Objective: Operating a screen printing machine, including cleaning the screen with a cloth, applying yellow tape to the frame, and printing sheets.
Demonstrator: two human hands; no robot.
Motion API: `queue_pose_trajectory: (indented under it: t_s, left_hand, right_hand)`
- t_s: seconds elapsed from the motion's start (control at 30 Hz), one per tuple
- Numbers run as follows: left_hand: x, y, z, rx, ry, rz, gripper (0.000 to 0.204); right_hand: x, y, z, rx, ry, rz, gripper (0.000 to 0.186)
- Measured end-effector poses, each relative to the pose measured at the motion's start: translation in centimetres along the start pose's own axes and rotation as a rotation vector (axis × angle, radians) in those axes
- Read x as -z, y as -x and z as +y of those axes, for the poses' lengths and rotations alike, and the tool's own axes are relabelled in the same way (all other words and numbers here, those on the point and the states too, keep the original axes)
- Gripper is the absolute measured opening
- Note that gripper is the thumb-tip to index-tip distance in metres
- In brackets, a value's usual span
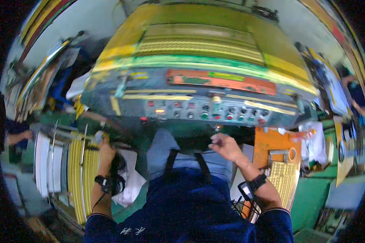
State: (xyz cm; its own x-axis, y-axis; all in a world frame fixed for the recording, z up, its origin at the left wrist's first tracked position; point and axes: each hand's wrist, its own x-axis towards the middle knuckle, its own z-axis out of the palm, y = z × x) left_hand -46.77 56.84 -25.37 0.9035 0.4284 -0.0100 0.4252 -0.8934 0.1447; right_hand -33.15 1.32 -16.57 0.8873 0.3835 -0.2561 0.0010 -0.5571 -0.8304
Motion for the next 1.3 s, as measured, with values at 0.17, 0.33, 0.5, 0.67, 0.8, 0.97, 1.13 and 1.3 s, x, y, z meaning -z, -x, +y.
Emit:
queue_pose_trajectory:
  t_s: [0.17, 0.33, 0.5, 0.67, 0.8, 0.97, 1.13, 1.3]
  left_hand:
    - [-8.6, -5.6, -8.2, 0.042, -0.042, 0.045, 0.06]
    - [-5.8, -7.3, -3.3, 0.025, -0.018, -0.059, 0.027]
    - [6.9, 0.2, 13.6, -0.562, 0.479, -0.367, 0.021]
    - [11.3, 3.0, 28.9, -1.023, 0.582, -0.494, 0.025]
    - [12.5, 4.6, 35.2, -1.158, 0.616, -0.354, 0.036]
    - [13.3, 4.8, 34.6, -0.952, 0.666, -0.41, 0.045]
    - [10.2, 3.7, 31.3, -0.85, 0.684, -0.466, 0.045]
    - [11.2, 4.3, 32.2, -0.775, 0.677, -0.54, 0.04]
  right_hand:
    - [-0.6, 1.6, 0.3, 0.002, 0.051, 0.025, 0.041]
    - [-1.0, 3.2, 0.0, 0.06, 0.08, 0.075, 0.04]
    - [-2.3, 2.8, -5.6, 0.496, 0.096, 0.068, 0.049]
    - [-1.3, 3.7, -7.9, 0.693, 0.285, -0.015, 0.041]
    - [2.3, 4.9, -4.6, 0.557, 0.383, -0.069, 0.026]
    - [10.4, 7.3, 9.8, 0.217, 0.78, 0.343, 0.011]
    - [18.3, 7.2, 25.5, -0.126, 0.756, 0.807, 0.012]
    - [18.7, 7.7, 29.9, -0.391, 0.748, 0.638, 0.025]
